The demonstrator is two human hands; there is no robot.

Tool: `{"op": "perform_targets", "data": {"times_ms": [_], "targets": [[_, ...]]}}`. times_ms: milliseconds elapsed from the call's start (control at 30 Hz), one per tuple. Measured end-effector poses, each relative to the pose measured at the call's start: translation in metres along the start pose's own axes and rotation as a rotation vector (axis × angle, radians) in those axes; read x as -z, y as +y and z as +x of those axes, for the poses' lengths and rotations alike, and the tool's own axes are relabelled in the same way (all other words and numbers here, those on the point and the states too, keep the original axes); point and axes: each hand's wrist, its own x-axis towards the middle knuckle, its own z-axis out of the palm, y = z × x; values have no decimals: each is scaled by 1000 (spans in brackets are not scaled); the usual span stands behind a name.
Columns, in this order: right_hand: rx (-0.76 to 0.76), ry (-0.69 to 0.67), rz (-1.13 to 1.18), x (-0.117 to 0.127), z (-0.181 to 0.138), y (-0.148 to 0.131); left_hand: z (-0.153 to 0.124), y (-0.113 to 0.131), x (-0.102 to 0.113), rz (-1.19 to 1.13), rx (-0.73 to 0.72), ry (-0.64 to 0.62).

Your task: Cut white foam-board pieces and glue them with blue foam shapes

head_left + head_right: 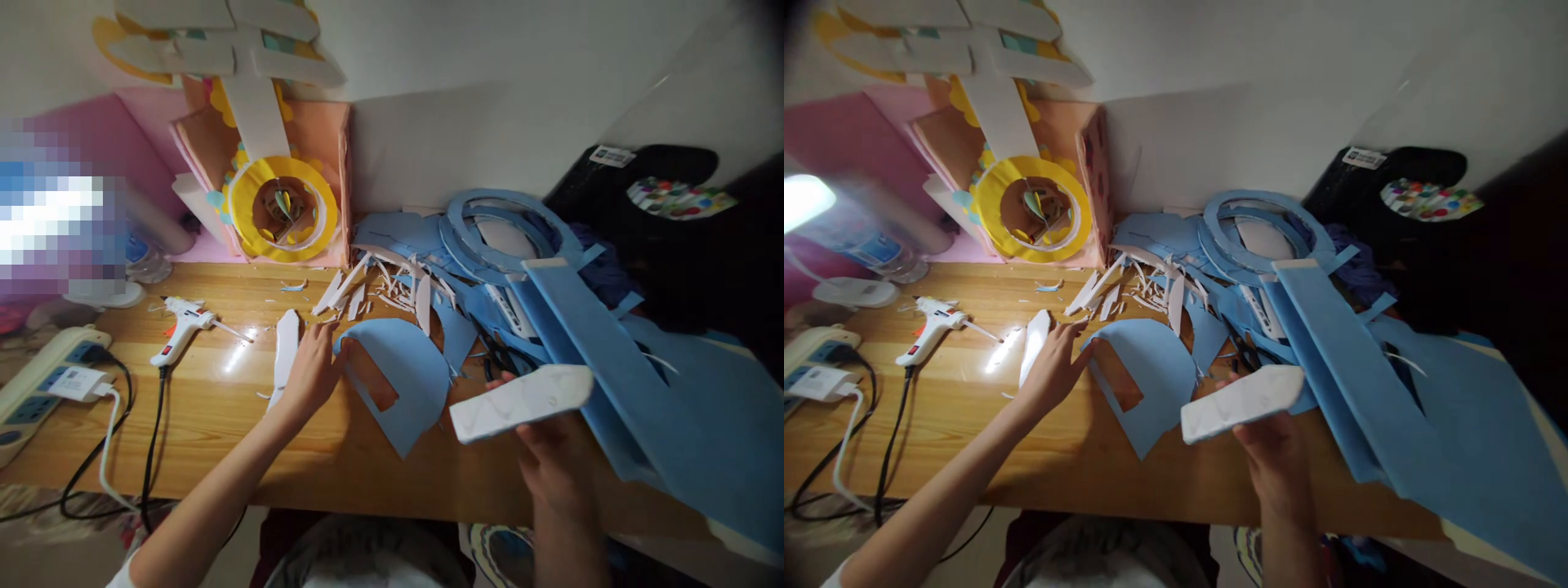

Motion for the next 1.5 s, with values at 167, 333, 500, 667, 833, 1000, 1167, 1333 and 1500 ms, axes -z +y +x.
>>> {"op": "perform_targets", "data": {"times_ms": [167, 333, 500, 667, 833, 1000, 1167, 1333, 1500], "targets": [[139, 75, -82, 17, 12, -23, 20, -8, -18, 28, 43, -83], [185, -81, -352, -7, 31, -52, 5, -11, -14, -4, 91, -121], [411, -318, -812, -55, 44, -60, -16, -15, -9, -51, 136, -134], [519, -491, -1073, -92, 50, -44, -23, -16, -8, -97, 150, -125], [494, -598, -1144, -108, 59, -26, -23, -17, -9, -126, 144, -125], [444, -655, -1191, -113, 65, -18, -25, -17, -10, -135, 148, -125], [429, -680, -1188, -114, 67, -14, -24, -16, -10, -144, 166, -125], [406, -692, -1190, -116, 69, -13, -24, -16, -10, -148, 173, -127], [410, -699, -1186, -118, 71, -13, -23, -16, -10, -144, 170, -128]]}}
